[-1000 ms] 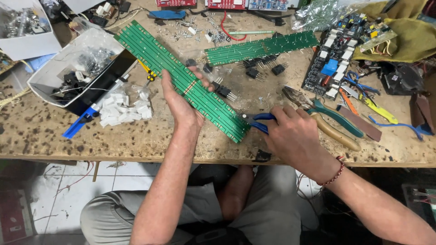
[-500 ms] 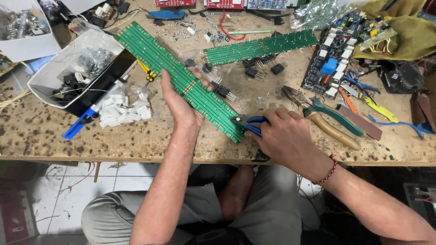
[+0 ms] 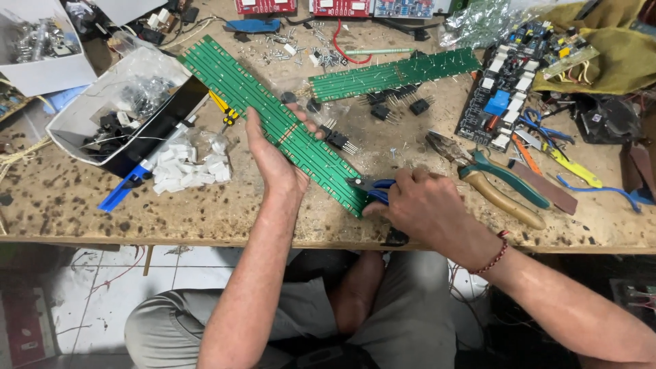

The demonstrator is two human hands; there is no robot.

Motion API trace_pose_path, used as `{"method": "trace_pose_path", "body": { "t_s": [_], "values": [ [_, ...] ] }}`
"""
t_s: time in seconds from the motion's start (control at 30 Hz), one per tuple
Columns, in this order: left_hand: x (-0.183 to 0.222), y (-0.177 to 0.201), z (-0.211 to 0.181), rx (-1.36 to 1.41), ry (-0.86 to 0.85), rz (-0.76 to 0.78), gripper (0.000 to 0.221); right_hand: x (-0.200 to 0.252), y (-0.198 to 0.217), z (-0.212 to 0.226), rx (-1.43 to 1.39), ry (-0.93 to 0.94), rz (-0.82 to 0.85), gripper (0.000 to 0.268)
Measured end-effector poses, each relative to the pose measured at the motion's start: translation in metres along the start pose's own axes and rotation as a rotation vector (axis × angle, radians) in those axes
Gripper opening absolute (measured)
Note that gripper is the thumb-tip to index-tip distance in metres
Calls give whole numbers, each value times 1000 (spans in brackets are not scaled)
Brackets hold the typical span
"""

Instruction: Trimming excess component leads on a printed circuit board using wire cutters

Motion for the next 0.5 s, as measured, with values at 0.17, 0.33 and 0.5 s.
{"method": "trace_pose_path", "body": {
  "t_s": [0.17,0.33,0.5],
  "values": [
    [-3,4,1,8,6,-6,62,-7,-17,-4,-69,59,215,67],
    [-6,11,2,0,21,-45,65,-14,-9,-18,-407,28,383,67],
    [-4,8,-1,30,21,-30,70,-7,-25,-68,-514,-171,327,38]
  ]
}}
Point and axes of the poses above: each hand's wrist, its own x-axis away from the middle knuckle, its own y-axis out of the back of the hand, z = x × y, the point moved 9 cm from there along -x, towards the middle knuckle, and after that the axes turned 10 degrees about y, right-handed, at the moved point
